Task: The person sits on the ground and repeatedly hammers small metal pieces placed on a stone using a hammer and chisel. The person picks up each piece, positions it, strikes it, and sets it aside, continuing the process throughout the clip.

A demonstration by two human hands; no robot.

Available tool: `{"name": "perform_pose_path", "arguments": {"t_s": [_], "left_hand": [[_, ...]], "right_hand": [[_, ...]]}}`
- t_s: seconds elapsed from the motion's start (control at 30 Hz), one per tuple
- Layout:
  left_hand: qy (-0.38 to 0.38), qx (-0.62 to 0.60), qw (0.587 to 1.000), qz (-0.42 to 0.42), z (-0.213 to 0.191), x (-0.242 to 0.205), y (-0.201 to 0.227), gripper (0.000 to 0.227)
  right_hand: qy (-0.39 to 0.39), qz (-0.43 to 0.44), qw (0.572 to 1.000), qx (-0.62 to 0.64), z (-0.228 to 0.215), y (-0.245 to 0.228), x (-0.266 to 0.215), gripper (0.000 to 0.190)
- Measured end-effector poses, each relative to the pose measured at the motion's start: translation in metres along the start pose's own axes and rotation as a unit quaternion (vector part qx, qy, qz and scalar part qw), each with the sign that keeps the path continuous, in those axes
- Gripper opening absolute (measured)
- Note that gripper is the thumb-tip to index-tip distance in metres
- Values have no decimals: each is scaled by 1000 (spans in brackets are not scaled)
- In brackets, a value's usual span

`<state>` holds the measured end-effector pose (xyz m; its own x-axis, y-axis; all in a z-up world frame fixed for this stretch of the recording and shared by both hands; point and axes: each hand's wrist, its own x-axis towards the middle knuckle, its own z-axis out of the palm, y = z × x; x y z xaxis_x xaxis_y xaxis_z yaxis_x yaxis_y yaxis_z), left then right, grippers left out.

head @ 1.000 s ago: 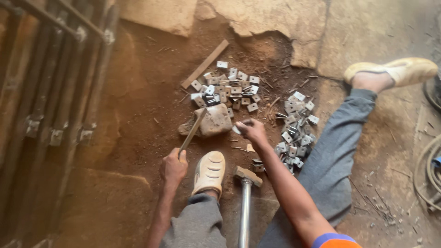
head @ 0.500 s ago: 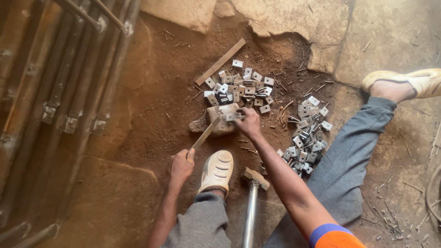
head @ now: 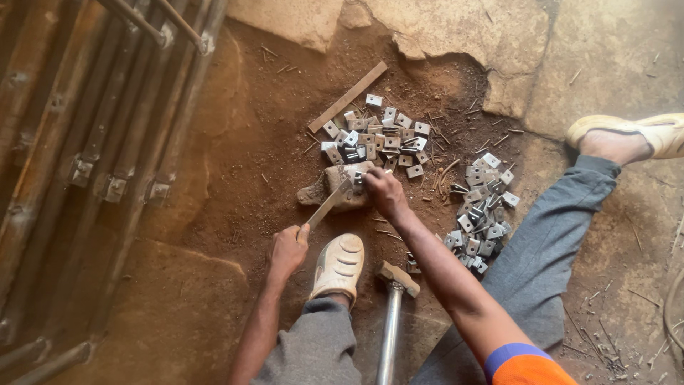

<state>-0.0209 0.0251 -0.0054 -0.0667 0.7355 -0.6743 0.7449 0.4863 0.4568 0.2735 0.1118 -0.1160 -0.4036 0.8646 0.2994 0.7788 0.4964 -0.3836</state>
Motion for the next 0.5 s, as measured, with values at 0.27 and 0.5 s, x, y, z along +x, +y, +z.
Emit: {"name": "perform_pose_path", "arguments": {"t_s": [0.27,0.5], "left_hand": [[26,6,999,28,2,-1,-7,49],[-6,11,997,70,21,35,-21,56]], "right_hand": [[-156,31,987,-30,-4,-10,-31,8],[-206,161,960,102,-20,-19,13,35]]}}
